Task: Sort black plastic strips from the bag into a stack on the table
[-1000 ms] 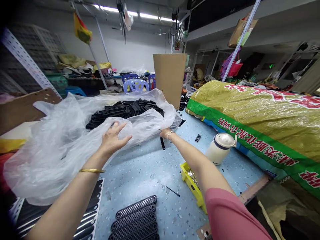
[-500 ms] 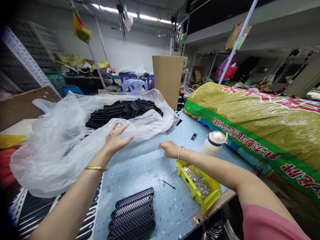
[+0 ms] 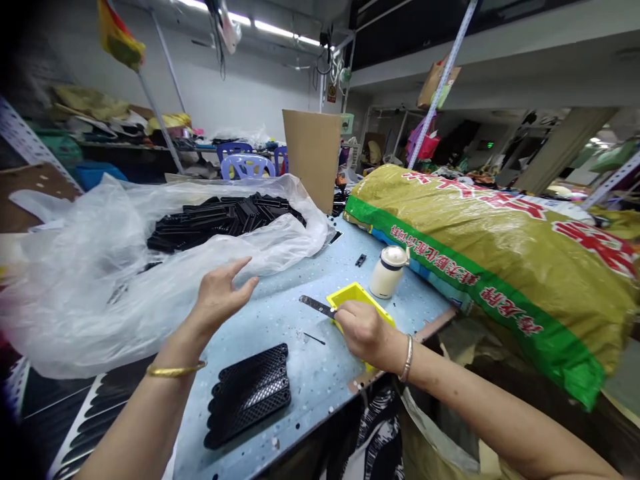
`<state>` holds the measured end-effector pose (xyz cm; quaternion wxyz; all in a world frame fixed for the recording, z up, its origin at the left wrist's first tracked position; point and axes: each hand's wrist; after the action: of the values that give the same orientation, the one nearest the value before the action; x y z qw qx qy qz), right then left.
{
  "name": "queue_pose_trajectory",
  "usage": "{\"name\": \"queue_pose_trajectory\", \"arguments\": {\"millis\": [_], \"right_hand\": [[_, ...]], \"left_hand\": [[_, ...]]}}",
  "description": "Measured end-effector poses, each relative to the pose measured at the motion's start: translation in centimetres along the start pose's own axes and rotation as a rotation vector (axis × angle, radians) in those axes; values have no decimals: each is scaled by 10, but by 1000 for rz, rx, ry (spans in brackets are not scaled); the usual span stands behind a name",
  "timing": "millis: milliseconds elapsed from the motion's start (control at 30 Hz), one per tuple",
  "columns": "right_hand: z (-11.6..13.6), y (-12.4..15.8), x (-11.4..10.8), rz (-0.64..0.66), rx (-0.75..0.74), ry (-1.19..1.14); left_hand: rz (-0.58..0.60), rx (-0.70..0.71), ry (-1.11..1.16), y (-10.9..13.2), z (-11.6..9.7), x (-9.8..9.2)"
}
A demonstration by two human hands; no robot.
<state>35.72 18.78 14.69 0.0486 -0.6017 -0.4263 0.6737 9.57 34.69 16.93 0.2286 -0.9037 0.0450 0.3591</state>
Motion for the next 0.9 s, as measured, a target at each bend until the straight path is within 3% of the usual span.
{"name": "queue_pose_trajectory", "arguments": {"millis": [133,233,300,400,500,600,733,900], "right_hand": [[28,26,-43,-48,45,11],[51,47,-74,-85,52,42],[66,61,-90,-99,61,41],[85,78,-106,-80,81,-19],[97,93,-112,-73,109,-52],[100,106,-111,-96,154,-57],[99,117,-104,-151,188,-50],[103,120,-100,-161,210,-69]], "left_hand": [[6,-23,372,48,-26,18],[127,-76,650,86,-47,40],[227,-69,721,108,-64,52],[331,65,739,136,-91,60],[494,219,801,156,-114,63],[633,259,844,171,-127,68],[506,253,842,184,-130,79],[547,249,917,193,-128,87]]}}
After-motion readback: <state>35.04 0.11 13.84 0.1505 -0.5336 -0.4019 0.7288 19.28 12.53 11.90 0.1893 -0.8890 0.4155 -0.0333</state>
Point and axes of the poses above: each hand's wrist, its own y-axis away from the middle knuckle, its own x-axis out of the palm, z = x × y, and after that the axes turned 9 degrees about y, right-handed
